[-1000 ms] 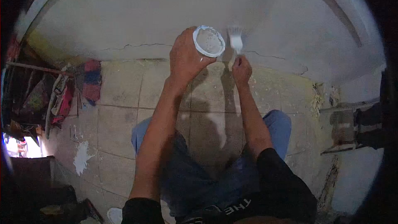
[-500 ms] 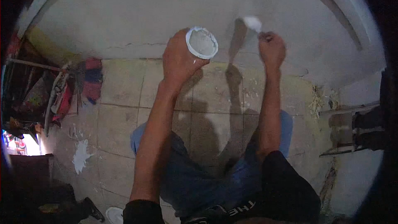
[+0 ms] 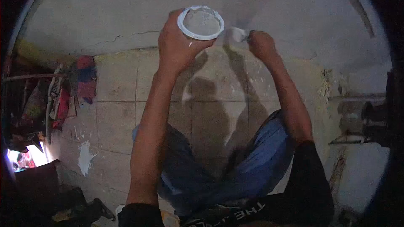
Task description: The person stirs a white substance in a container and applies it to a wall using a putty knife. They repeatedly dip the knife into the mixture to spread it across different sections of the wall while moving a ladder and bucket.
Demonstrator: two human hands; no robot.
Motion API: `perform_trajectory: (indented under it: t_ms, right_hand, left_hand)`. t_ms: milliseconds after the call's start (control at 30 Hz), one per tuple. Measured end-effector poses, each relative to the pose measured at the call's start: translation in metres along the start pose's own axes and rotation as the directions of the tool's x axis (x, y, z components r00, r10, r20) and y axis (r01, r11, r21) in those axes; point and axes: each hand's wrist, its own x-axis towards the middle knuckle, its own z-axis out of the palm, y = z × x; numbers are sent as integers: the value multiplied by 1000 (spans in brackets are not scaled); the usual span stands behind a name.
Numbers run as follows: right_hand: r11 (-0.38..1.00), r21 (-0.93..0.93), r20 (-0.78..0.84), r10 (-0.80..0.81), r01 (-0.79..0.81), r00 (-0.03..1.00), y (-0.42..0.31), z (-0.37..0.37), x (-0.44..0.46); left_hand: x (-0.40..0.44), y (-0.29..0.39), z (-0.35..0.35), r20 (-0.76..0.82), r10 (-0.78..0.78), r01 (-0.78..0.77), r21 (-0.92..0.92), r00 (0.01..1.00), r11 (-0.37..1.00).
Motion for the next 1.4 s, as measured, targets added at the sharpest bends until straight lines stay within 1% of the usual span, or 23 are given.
perform_trajectory:
  t_ms: [67,100,167,200,267,300,367,433,500,600,633,700,733,800,833,900,1067,1100,1167,1200,1233,1300,1400]
  right_hand:
    - [994,1,-107,108,-109,988,36,18,-4]
    - [993,-2,-98,114,-115,989,50,11,-9]
    - [956,62,-142,292,-286,946,79,-15,-16]
    - [955,54,-147,296,-291,944,85,-25,-20]
    - [927,-60,-145,359,-371,922,91,-38,-34]
    - [926,-55,-149,361,-373,920,90,-41,-37]
    - [974,-127,-145,171,-190,975,78,-42,-35]
    - [995,-52,-73,76,-80,994,56,-30,-26]
    - [995,96,-90,-33,42,995,31,-19,-14]
    - [992,128,-191,34,-10,981,25,-2,6]
    - [991,136,-206,40,-12,978,29,-3,7]
    - [991,81,-109,116,-108,987,38,-1,0]
    - [991,84,-100,110,-102,989,41,1,0]
    - [971,74,-61,233,-228,971,43,-10,-3]
    - [973,71,-58,226,-221,972,42,-13,-2]
    - [964,36,75,259,-262,963,27,-33,-7]
    - [982,78,124,163,-173,979,-11,-44,-10]
    - [981,114,113,144,-157,983,-13,-40,-6]
    - [972,141,54,183,-188,982,0,-18,6]
    - [961,173,-4,218,-214,976,9,-12,11]
    - [962,174,2,213,-211,977,21,-5,12]
    - [970,32,-2,242,-242,970,40,6,8]
    - [969,-18,97,246,-246,964,50,-6,0]
  left_hand:
    - [-4,0,1,31,32,-33,26,999,999]
    - [-5,1,1,34,62,-63,43,998,997]
    - [-8,6,-6,46,37,-40,78,998,996]
    - [-8,8,-10,52,20,-26,124,998,992]
    - [-11,7,-16,61,6,-13,129,998,992]
    - [-13,7,-18,69,-15,5,144,997,990]
    - [-10,8,-23,70,-17,8,132,997,991]
    - [-8,14,-25,60,-16,8,118,998,993]
    - [-2,14,-25,10,56,-57,119,998,991]
    - [-4,16,-11,-5,-11,12,199,1000,980]
    - [-4,15,-8,-7,5,-4,206,1000,979]
    - [-10,15,-6,30,-26,21,145,999,989]
    - [-10,15,-9,90,-71,59,127,993,990]
    - [-11,20,-13,107,-81,65,145,991,987]
    - [-11,20,-13,120,-73,54,160,990,986]
    - [-11,18,-13,112,-72,55,140,991,989]
    - [-10,13,-11,129,-105,87,135,986,987]
    - [-10,11,-12,137,-65,46,137,988,990]
    - [-9,10,-14,141,-21,1,138,990,990]
    - [-9,12,-14,139,-45,26,133,989,991]
    - [-10,13,-14,141,-76,57,130,987,990]
    - [-9,11,-13,147,-54,34,134,988,990]
    - [-11,4,-11,145,-10,-8,125,989,992]
